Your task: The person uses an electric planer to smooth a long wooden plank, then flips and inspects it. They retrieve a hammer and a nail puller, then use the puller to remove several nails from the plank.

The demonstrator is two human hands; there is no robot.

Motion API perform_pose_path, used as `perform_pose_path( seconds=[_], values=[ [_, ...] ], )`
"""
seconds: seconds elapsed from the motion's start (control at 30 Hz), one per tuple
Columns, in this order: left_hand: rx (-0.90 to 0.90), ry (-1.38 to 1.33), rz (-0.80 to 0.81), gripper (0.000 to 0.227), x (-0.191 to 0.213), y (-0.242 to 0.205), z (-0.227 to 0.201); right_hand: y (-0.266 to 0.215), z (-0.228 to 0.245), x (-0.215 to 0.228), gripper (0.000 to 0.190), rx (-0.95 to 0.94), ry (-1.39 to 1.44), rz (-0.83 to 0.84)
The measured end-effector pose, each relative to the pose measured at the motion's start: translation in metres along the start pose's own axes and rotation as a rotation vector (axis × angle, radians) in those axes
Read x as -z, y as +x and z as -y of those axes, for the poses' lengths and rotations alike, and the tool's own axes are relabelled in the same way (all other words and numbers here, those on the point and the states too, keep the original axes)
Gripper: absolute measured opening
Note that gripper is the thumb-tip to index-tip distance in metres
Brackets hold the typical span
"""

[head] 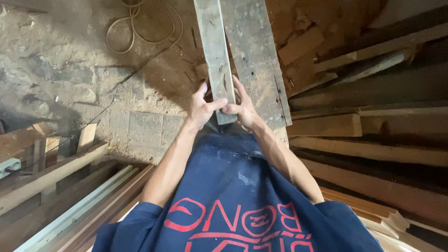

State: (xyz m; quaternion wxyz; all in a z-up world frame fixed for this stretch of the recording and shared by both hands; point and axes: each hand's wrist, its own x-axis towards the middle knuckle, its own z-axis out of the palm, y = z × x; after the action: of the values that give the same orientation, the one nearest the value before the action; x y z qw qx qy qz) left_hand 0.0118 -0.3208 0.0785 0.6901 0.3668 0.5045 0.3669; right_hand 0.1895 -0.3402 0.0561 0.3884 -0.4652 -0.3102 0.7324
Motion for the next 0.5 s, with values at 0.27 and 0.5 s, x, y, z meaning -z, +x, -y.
perform_pose_path(
  seconds=[0.27,0.5],
  values=[
    [0.006,-0.209,0.156,0.084,0.012,-0.014,0.005,-0.008,0.011,-0.002,0.119,-0.021,0.09,0.019],
    [-0.024,0.202,-0.139,0.065,-0.008,-0.022,-0.001,-0.005,0.001,0.005,0.119,-0.004,0.102,0.026]
  ],
)
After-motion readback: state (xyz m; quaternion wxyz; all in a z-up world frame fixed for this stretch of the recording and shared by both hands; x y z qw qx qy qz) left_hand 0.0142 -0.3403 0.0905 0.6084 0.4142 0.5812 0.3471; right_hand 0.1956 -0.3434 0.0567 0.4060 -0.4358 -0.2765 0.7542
